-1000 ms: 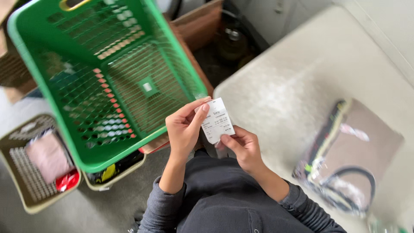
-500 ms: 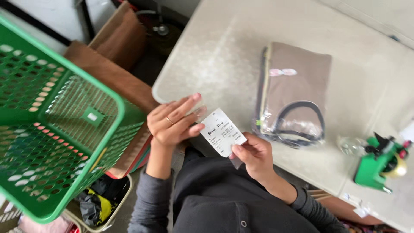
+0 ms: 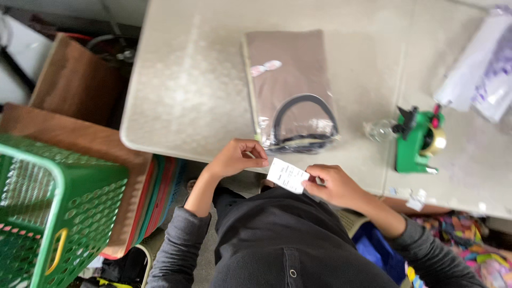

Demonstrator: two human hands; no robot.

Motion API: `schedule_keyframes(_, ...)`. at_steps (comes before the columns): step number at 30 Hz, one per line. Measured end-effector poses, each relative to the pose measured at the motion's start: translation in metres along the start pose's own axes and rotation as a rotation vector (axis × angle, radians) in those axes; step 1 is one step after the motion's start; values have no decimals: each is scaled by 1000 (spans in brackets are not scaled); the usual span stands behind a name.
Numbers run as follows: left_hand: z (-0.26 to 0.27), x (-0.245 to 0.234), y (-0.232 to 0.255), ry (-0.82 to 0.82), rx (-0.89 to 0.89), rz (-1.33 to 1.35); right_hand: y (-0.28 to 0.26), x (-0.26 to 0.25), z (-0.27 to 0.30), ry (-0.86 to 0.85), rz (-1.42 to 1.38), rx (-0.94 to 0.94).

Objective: The person places folded clothes into a clear plastic bag, seals the bag with tape, and then puts the package into a black plastic bag before placing it into a basket.

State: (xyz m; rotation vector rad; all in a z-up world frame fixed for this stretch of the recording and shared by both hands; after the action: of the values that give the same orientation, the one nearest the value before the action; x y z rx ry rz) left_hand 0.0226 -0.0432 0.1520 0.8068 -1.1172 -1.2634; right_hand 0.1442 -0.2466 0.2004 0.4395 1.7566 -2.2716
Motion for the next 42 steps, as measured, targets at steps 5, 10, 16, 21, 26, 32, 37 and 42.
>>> schedule_keyframes(5,-30,40,-72,165,-15,-335,83,6,30,-199,149,300)
schedule_keyframes(10,-37,71,-134,710,271,-861,193,39,26,189,676,151)
schedule_keyframes(16,-55,52,-147,969,246,-1079,224,48,0,504,813,152)
schedule_keyframes(21,-61,47,-153,1019,227,-1165,214,40,-3,659,964,163)
schedule_keyframes(26,-58,39,-166,1018,167,-1248,221,23,11,731,994,125)
schedule_keyframes(32,-47,28,-167,979,204,-1140,254,3,31,714,926,206)
schedule_keyframes(37,-51,17,-153,965,169,-986,208,-6,16,561,487,195)
schedule_keyframes(42,-51,9,-102,602,84,-625,192,-18,-11,393,202,306)
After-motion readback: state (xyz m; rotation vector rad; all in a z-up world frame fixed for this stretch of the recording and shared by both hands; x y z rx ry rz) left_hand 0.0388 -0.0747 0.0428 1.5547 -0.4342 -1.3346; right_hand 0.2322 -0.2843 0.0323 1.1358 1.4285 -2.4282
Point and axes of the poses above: each hand's wrist, its own z-axis away from the middle knuckle, its own x-axis out of the palm, y = z × x, the point moved 3 cm from there along -z, towards the middle knuckle, and after that the axes turned 15 degrees about -y, right-handed, at the moved point
